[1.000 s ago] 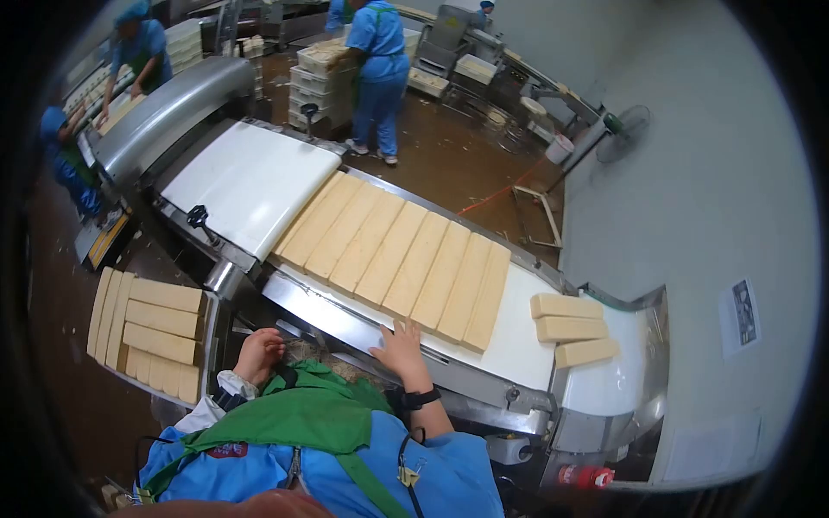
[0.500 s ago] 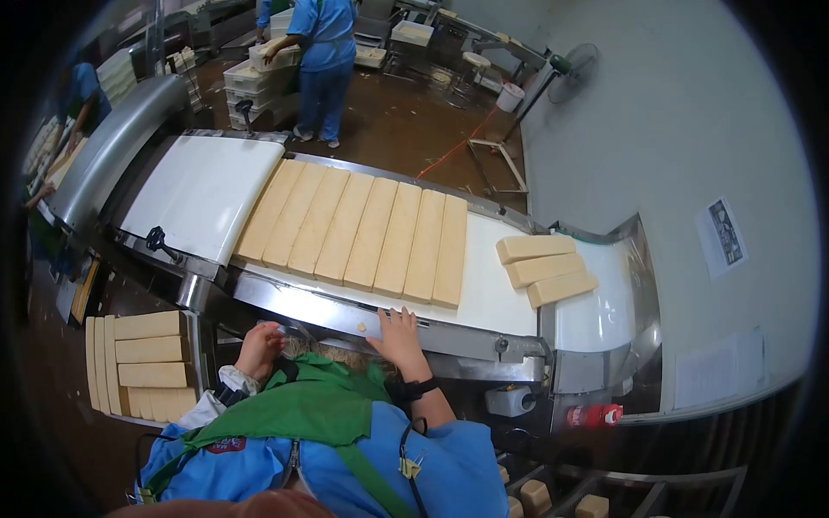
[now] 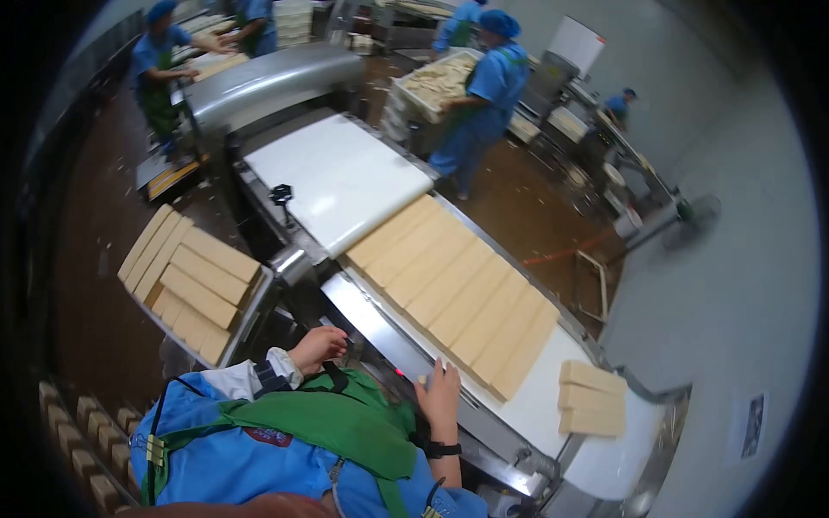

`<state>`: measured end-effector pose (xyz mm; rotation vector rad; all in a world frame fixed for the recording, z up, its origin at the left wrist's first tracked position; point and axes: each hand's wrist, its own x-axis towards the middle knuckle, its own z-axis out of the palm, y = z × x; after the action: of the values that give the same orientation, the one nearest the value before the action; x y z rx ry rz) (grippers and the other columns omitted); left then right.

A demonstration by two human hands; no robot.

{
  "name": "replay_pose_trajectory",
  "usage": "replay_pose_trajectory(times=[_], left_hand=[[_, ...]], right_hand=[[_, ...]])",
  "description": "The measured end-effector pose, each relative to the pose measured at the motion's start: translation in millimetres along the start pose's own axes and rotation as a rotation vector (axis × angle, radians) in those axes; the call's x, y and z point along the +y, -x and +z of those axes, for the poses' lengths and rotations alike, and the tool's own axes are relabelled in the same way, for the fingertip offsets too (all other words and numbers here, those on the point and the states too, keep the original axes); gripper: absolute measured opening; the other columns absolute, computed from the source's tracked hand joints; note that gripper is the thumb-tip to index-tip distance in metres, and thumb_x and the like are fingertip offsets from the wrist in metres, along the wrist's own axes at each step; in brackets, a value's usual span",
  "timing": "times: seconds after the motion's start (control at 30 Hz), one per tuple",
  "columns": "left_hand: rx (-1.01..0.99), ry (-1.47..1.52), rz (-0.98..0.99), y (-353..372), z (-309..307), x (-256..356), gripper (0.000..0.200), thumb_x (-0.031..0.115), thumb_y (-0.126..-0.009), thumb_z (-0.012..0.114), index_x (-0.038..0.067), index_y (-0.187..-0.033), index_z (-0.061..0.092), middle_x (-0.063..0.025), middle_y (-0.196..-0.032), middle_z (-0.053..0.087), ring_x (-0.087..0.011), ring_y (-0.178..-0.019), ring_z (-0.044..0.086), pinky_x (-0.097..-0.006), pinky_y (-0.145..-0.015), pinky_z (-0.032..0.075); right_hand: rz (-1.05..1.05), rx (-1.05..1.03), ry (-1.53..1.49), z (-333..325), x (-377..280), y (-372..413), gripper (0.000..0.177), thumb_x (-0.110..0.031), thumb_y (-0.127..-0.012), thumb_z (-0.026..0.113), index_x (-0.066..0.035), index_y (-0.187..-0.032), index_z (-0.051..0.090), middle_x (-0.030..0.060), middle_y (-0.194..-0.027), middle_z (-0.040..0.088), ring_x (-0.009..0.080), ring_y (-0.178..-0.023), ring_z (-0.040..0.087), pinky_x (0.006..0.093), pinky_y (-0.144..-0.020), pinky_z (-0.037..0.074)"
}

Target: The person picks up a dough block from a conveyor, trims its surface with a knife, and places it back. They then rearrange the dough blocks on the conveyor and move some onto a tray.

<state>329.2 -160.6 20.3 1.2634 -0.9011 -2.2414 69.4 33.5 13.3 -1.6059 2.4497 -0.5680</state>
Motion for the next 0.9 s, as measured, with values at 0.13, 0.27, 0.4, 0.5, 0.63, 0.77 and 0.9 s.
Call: replay_pose_trajectory(times=[0.13,0.27,0.4,0.5,0.63,0.77,0.9], left_hand=[[0.081,0.080,0.021,12,-19,0,0.016,0.004,-0.088,0.062,0.005,-0.104,0.059,-0.0045,-0.083,0.062,-0.0148,-0.072,0.063,-0.0273,-0.068,0.054],[0.132,0.126,0.076,20,-37,-2,0.016,0.004,-0.088,0.061,0.003,-0.104,0.059,-0.0058,-0.083,0.063,-0.0141,-0.070,0.062,-0.0261,-0.066,0.053],[0.151,0.195,0.105,24,-56,-10,0.014,0.005,-0.089,0.060,0.003,-0.103,0.059,-0.0064,-0.083,0.064,-0.0137,-0.070,0.061,-0.0251,-0.064,0.053],[0.193,0.202,0.140,31,-60,-13,0.008,0.008,-0.094,0.056,0.005,-0.099,0.062,-0.0044,-0.080,0.061,-0.0125,-0.068,0.059,-0.0253,-0.061,0.050],[0.210,0.248,0.147,41,-62,-9,0.006,0.008,-0.093,0.057,0.005,-0.096,0.061,-0.0041,-0.080,0.061,-0.0125,-0.068,0.058,-0.0246,-0.060,0.050],[0.226,0.236,0.143,41,-61,-9,0.004,0.007,-0.091,0.059,0.005,-0.094,0.061,-0.0040,-0.080,0.061,-0.0125,-0.068,0.058,-0.0246,-0.060,0.050],[0.221,0.211,0.132,35,-61,-13,0.006,0.008,-0.091,0.059,0.006,-0.095,0.063,-0.0041,-0.081,0.061,-0.0126,-0.068,0.059,-0.0248,-0.060,0.050]], right_hand=[[-0.110,-0.005,-0.010,10,-23,-28,0.098,-0.024,-0.073,0.084,0.006,-0.149,0.030,0.0311,-0.145,0.042,0.0472,-0.137,0.038,0.0515,-0.116,0.030],[-0.227,-0.028,-0.038,12,-49,-54,0.109,-0.020,-0.070,0.087,0.005,-0.153,0.021,0.0300,-0.148,0.039,0.0471,-0.139,0.035,0.0507,-0.118,0.028],[-0.317,-0.092,-0.055,15,-72,-70,0.107,-0.021,-0.071,0.086,0.005,-0.153,0.021,0.0298,-0.149,0.038,0.0470,-0.140,0.034,0.0507,-0.119,0.027],[-0.374,-0.120,-0.052,23,-82,-75,0.107,-0.022,-0.072,0.085,0.004,-0.154,0.020,0.0293,-0.150,0.038,0.0471,-0.140,0.033,0.0512,-0.119,0.027],[-0.420,-0.130,-0.054,28,-87,-77,0.108,-0.022,-0.074,0.083,0.000,-0.156,0.018,0.0274,-0.151,0.037,0.0474,-0.140,0.034,0.0518,-0.118,0.027],[-0.428,-0.129,-0.059,25,-88,-79,0.108,-0.022,-0.075,0.082,-0.004,-0.158,0.017,0.0243,-0.155,0.034,0.0476,-0.141,0.034,0.0518,-0.118,0.027],[-0.410,-0.111,-0.106,20,-89,-77,0.102,-0.018,-0.074,0.082,-0.003,-0.156,0.024,0.0232,-0.153,0.039,0.0477,-0.140,0.035,0.0530,-0.118,0.027]])
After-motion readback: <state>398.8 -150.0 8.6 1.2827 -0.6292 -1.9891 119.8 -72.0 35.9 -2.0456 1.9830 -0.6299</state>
